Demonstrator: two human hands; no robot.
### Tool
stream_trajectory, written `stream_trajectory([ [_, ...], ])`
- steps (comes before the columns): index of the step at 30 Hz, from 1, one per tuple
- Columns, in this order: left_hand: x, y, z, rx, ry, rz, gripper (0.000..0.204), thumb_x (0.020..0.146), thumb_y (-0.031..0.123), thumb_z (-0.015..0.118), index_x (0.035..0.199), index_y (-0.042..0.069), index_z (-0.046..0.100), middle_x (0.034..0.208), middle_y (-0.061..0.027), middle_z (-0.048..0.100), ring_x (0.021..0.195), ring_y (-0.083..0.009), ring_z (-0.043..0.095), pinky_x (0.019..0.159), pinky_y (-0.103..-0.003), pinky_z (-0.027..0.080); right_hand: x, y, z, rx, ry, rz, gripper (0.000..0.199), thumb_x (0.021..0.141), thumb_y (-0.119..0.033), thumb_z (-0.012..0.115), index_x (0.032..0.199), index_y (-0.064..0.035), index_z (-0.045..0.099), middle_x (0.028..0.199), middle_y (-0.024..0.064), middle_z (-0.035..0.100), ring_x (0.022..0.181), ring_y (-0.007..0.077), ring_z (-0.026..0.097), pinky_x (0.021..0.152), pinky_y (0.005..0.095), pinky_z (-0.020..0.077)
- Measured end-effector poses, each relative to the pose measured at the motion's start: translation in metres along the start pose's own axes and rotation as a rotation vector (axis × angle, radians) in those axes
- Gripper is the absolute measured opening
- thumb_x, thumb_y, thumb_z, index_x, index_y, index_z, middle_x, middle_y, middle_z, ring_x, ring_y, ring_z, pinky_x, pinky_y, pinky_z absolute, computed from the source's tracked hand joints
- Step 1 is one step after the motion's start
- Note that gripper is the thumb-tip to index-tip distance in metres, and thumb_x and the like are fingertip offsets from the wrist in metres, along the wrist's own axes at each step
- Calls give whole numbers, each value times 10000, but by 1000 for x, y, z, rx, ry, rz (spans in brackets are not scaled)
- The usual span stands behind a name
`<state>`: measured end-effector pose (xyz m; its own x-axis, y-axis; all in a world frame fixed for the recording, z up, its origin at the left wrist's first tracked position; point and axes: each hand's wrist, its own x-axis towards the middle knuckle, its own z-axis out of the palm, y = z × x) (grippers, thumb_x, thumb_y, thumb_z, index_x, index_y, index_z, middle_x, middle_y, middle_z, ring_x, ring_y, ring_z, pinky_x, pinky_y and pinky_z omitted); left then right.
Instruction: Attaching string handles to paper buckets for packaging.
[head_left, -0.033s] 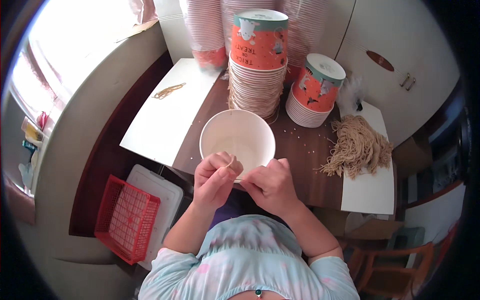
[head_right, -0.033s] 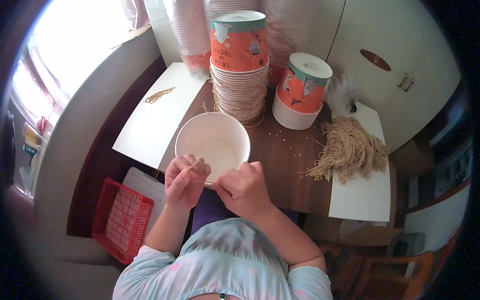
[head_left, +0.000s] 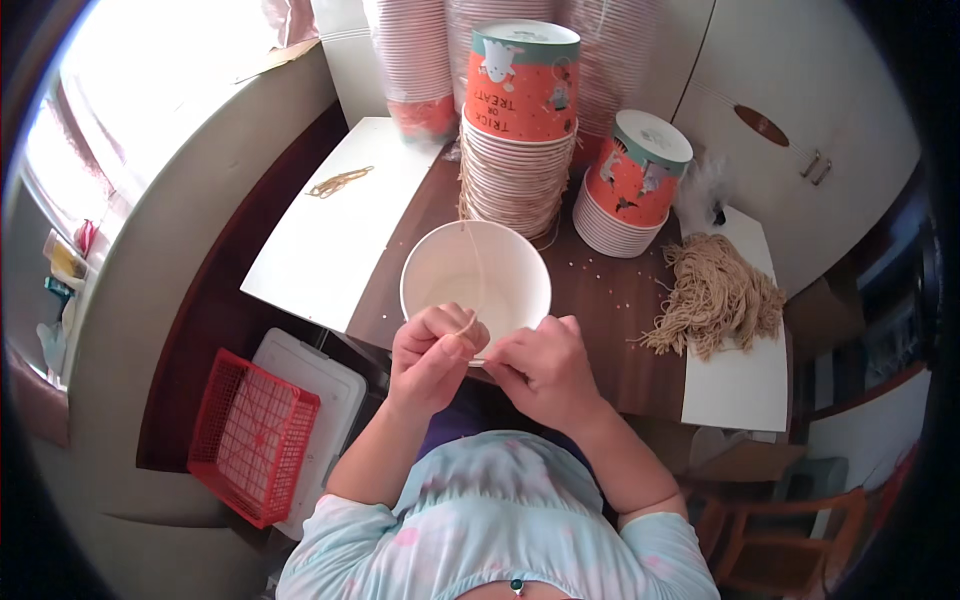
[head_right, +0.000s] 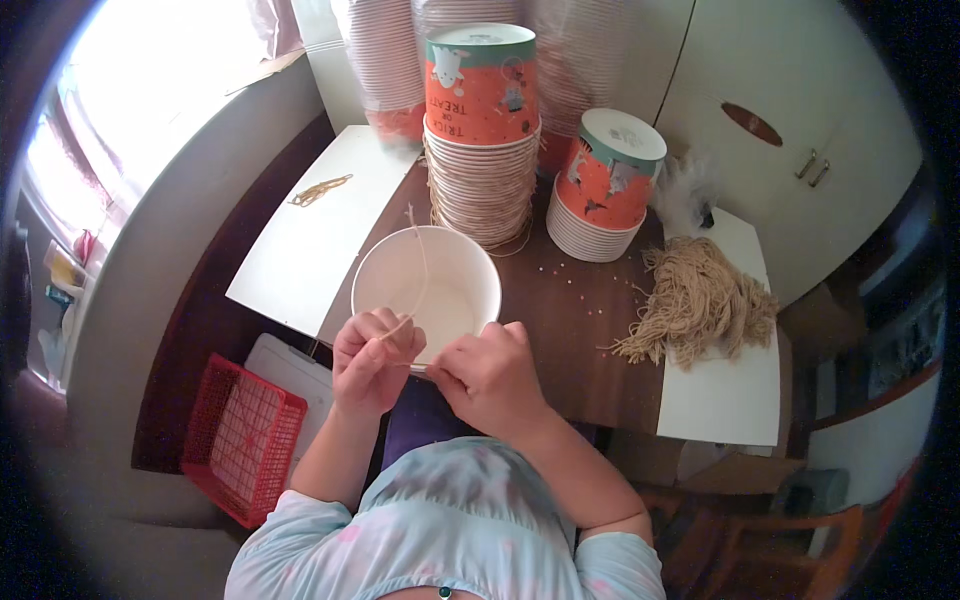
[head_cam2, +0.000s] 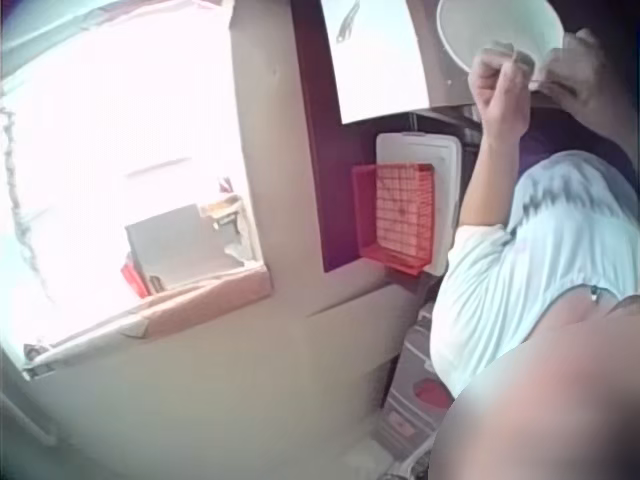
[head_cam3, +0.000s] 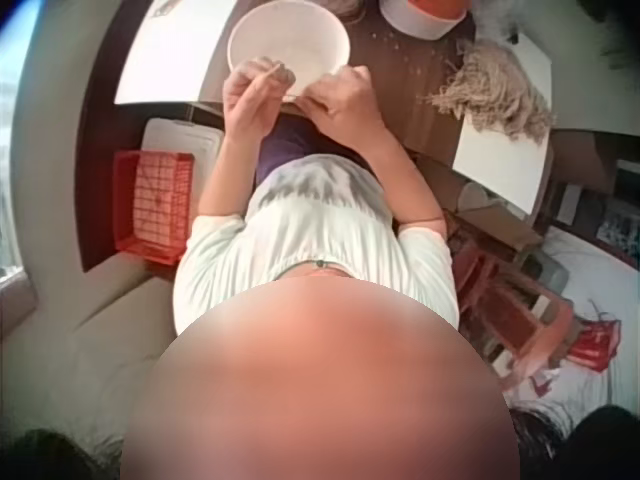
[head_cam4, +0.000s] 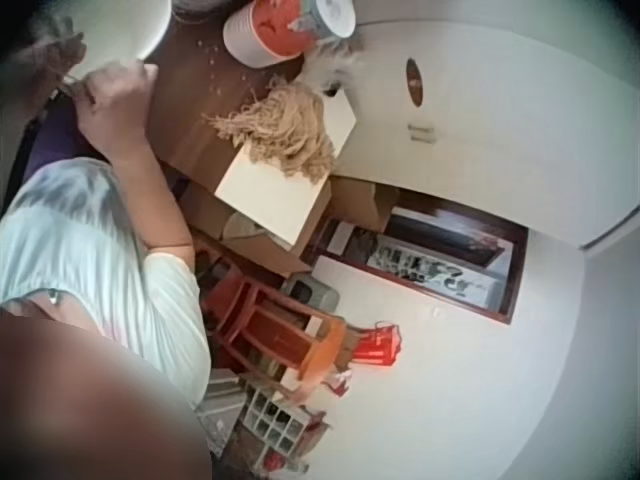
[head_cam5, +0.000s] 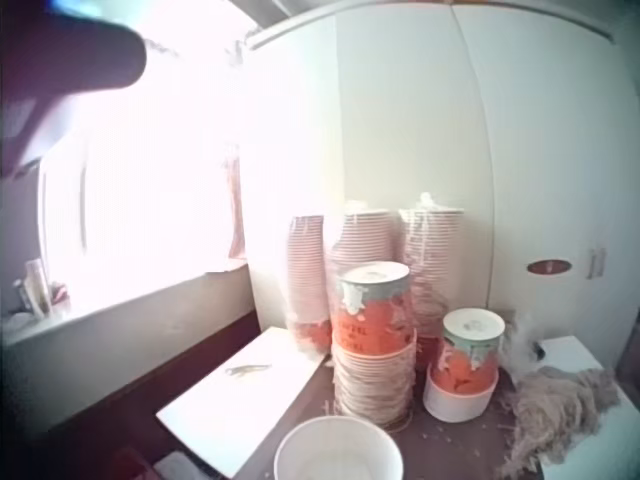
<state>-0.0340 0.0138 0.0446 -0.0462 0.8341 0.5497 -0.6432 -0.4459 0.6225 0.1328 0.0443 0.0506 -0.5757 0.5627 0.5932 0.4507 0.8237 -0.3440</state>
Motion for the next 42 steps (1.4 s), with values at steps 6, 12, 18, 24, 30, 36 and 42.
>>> stream_trajectory([
  [6,1,4,-20,134,-241,-64,139,916,60,556,786,17,538,759,-59,532,718,-157,485,670,-282,388,64,25,-27,100,-220,164,888,624,-375,820,1346,-57,412,1314,157,451,1196,326,487,968,428,408],
  [12,-2,16,-5,458,-525,-89,76,847,5,601,770,1,603,759,-75,593,699,-200,580,641,-303,455,112,60,-30,-254,-256,271,664,716,-248,740,1305,-63,497,1214,180,561,1125,271,553,888,353,474],
  [18,-13,50,-14,1122,-120,515,366,759,349,691,908,15,672,997,-167,627,867,-270,587,778,-345,463,90,64,-26,-68,-155,170,222,811,-105,611,1024,-94,672,904,142,677,829,305,651,744,405,511],
  [24,26,54,-42,406,223,42,1061,788,510,699,1504,64,55,1500,-154,258,1381,-282,283,1116,-424,251,80,11,-74,95,99,-225,720,707,14,600,1392,-35,387,1378,149,458,1255,319,457,1028,405,379],
  [30,151,98,-23,860,-253,492,1059,730,304,737,1512,75,61,1509,-173,256,1400,-286,256,1122,-442,258,146,25,-119,897,43,-26,781,857,-205,658,1476,-23,217,1490,125,315,1371,228,306,1126,372,250],
  [36,258,85,-45,964,-156,295,1203,647,461,814,1505,55,76,1482,-212,292,1400,-297,244,1137,-419,220,226,67,-118,511,158,29,822,862,-320,669,1466,4,214,1445,190,368,1347,268,348,1107,357,280],
  [42,299,-3,-72,980,43,53,1151,657,543,793,1468,19,167,1388,-209,421,1288,-294,423,1065,-374,352,247,150,-71,234,252,62,820,840,-395,675,1419,21,270,1394,246,415,1317,337,394,1093,385,307],
])
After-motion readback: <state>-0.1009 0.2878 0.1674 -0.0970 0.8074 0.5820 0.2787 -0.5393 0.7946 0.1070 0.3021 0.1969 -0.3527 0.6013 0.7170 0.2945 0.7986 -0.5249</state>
